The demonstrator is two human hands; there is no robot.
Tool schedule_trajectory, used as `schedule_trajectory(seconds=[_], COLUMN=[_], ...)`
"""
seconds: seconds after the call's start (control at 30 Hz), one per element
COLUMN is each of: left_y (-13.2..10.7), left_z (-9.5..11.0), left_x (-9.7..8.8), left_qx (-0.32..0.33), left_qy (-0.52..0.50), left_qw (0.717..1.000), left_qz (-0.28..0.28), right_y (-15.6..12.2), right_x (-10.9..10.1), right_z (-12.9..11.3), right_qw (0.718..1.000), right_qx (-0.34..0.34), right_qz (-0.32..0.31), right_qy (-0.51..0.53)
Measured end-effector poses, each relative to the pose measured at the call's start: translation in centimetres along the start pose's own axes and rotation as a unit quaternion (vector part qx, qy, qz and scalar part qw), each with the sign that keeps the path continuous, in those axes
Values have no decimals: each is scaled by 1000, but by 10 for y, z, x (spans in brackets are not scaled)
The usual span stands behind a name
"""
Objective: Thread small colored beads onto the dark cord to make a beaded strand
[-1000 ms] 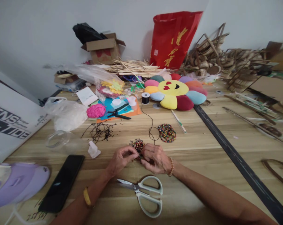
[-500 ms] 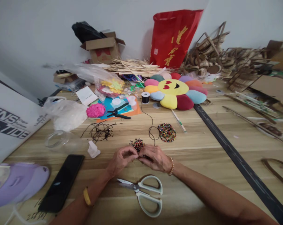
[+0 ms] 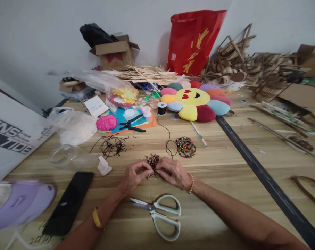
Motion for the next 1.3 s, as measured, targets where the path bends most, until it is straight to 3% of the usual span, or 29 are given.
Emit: schedule_trajectory(seconds=[0.13, 0.2, 0.23, 0.3, 0.4, 0.5, 0.83, 0.97, 1.17, 1.3], left_y=[-1, -2, -3, -8, -24, -37, -51, -55, -49, -28], left_z=[8, 16, 22, 29, 31, 26, 17, 17, 21, 15], left_x=[-5, -3, 2, 21, 52, 67, 82, 89, 84, 62], left_qx=[-11, -8, 3, 20, 27, 0, -21, -29, -66, -74], left_qy=[38, 78, 107, 166, 243, 303, 366, 365, 317, 307], left_qw=[999, 997, 994, 980, 933, 893, 857, 850, 867, 902], left_qz=[35, 23, -1, -106, -266, -333, -362, -378, -378, -292], right_y=[-1, -1, -2, -5, -9, -10, -8, -9, -14, -14], right_x=[-2, -4, -4, -2, 1, 0, -1, -3, 0, 1], right_z=[7, 15, 21, 33, 45, 51, 52, 57, 71, 72], right_qw=[999, 996, 992, 976, 945, 934, 940, 928, 885, 869], right_qx=[35, 84, 117, 189, 267, 289, 272, 292, 326, 330], right_qz=[8, 14, 14, 3, -2, 17, 20, 38, 69, 74], right_qy=[17, 37, 54, 107, 187, 212, 206, 229, 326, 360])
Point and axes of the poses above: each hand's wrist, its own y-axis towards the middle knuckle, its own x-axis out of the palm, z = x × y, the point moved 8 cm from there along y, towards the middle knuckle, and after that the axes turned 14 degrees about -y, right-handed, at the moved point
